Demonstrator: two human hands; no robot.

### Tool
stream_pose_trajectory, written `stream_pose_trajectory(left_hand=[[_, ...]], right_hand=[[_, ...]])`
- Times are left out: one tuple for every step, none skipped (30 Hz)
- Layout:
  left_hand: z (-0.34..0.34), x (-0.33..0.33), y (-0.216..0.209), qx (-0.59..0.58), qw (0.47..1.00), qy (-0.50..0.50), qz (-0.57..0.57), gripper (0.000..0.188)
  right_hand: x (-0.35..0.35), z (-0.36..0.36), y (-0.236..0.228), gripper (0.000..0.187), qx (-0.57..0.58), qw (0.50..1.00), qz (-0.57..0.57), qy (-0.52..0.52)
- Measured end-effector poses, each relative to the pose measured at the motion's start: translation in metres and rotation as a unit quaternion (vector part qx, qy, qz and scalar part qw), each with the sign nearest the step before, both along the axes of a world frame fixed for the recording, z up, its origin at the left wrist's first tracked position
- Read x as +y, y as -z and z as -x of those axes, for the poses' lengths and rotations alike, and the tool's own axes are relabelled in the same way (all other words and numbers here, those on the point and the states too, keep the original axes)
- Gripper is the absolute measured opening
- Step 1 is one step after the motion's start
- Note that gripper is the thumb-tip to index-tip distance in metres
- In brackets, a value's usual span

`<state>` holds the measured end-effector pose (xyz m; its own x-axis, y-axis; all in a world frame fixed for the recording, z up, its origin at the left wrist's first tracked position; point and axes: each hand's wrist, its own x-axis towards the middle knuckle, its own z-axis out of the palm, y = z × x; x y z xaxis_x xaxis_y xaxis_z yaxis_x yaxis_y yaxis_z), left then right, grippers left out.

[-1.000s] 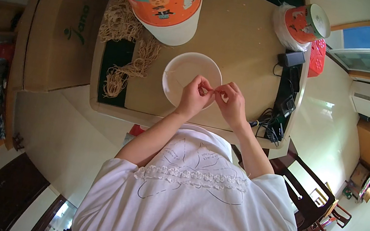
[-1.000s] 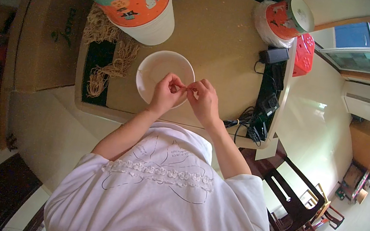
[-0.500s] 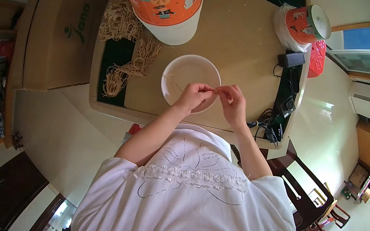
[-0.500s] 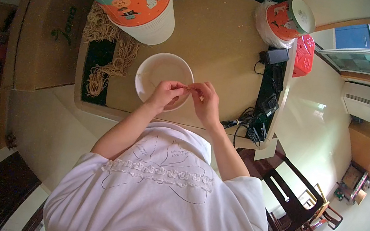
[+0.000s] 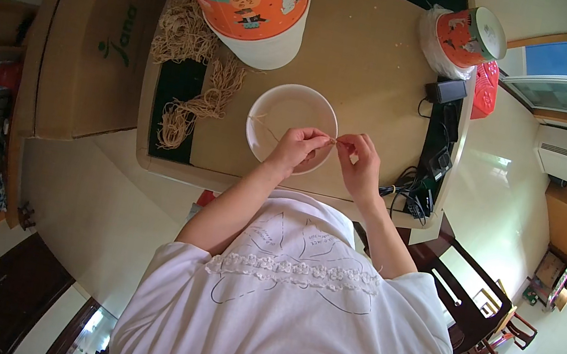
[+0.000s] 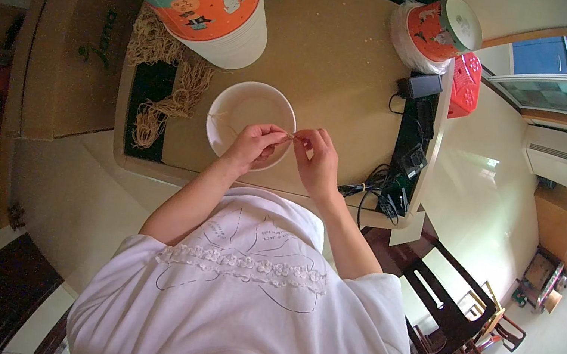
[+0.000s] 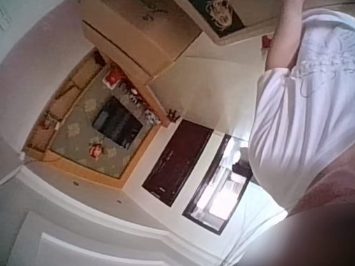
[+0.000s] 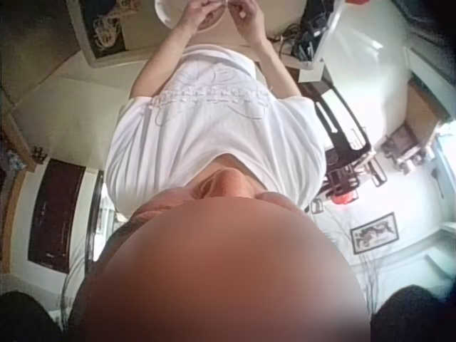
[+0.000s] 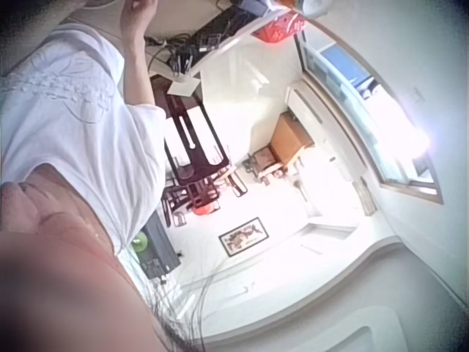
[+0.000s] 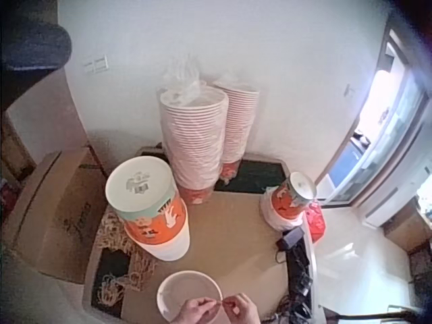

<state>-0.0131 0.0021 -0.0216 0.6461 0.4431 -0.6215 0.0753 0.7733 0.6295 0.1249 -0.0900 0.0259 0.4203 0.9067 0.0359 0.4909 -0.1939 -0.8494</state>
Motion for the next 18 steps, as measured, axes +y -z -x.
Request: stream_pose_trajectory(left_hand=[[0.001, 0.000, 0.002, -0.010, 1.000, -0.001, 0.005, 0.010], [0.002, 0.001, 0.002, -0.020, 1.000, -0.002, 0.011, 0.010], [0.001, 0.001, 0.001, -0.020, 1.000, -0.002, 0.011, 0.010], [0.001, 0.001, 0.001, -0.008, 1.000, 0.002, -0.008, 0.010], [0.001, 0.001, 0.000, 0.004, 1.000, 0.006, -0.027, 0.011], [0.000, 0.000, -0.001, 0.004, 1.000, 0.006, -0.027, 0.011], [-0.002, -0.002, -0.002, 0.024, 0.996, 0.005, -0.084, 0.011], [-0.002, -0.003, -0.003, 0.043, 0.989, 0.003, -0.142, 0.012], [-0.002, -0.004, 0.002, 0.044, 0.989, 0.003, -0.142, 0.012], [-0.002, -0.006, 0.010, 0.049, 0.979, -0.001, -0.199, 0.012], [-0.003, -0.006, 0.011, 0.053, 0.966, -0.003, -0.254, 0.012], [-0.003, -0.006, 0.011, 0.053, 0.966, -0.002, -0.253, 0.012], [-0.003, -0.006, 0.011, 0.063, 0.956, 0.007, -0.286, 0.012], [-0.003, -0.006, 0.009, 0.073, 0.945, 0.015, -0.318, 0.012], [-0.003, -0.007, 0.010, 0.073, 0.945, 0.015, -0.317, 0.012], [-0.003, -0.008, 0.013, 0.067, 0.942, 0.006, -0.330, 0.012], [-0.004, -0.007, 0.010, 0.060, 0.938, -0.002, -0.342, 0.012], [-0.004, -0.007, 0.008, 0.059, 0.938, -0.002, -0.342, 0.012]], right_hand=[[0.000, 0.000, 0.000, 0.009, -0.008, 1.000, 0.006, -0.001], [0.000, 0.000, 0.000, 0.009, -0.008, 1.000, 0.005, -0.001], [0.000, 0.000, 0.000, 0.009, -0.004, 1.000, 0.014, -0.001], [0.000, 0.000, 0.000, 0.009, 0.000, 1.000, 0.023, -0.001], [0.000, 0.000, 0.000, 0.009, 0.000, 1.000, 0.024, -0.001], [0.001, 0.000, 0.002, 0.009, 0.003, 1.000, 0.026, -0.002], [0.001, 0.000, 0.004, 0.009, 0.006, 1.000, 0.028, -0.003], [0.001, 0.000, 0.005, 0.009, 0.006, 1.000, 0.028, -0.004], [0.001, 0.000, 0.006, 0.008, 0.007, 0.999, 0.031, -0.005], [0.001, 0.000, 0.007, 0.007, 0.008, 0.999, 0.034, -0.007], [0.001, -0.001, 0.007, 0.007, 0.008, 0.999, 0.035, -0.006], [0.001, -0.001, 0.006, 0.007, 0.011, 0.999, 0.036, -0.006], [0.002, -0.001, 0.006, 0.007, 0.014, 0.999, 0.037, -0.005], [0.002, -0.001, 0.005, 0.007, 0.014, 0.999, 0.037, -0.006], [0.002, -0.001, 0.003, 0.007, 0.014, 0.999, 0.036, -0.007], [0.003, 0.000, 0.003, 0.007, 0.014, 0.999, 0.035, -0.008], [0.003, -0.001, 0.003, 0.007, 0.014, 0.999, 0.035, -0.008], [0.002, -0.001, 0.003, 0.007, 0.012, 0.999, 0.038, -0.010]])
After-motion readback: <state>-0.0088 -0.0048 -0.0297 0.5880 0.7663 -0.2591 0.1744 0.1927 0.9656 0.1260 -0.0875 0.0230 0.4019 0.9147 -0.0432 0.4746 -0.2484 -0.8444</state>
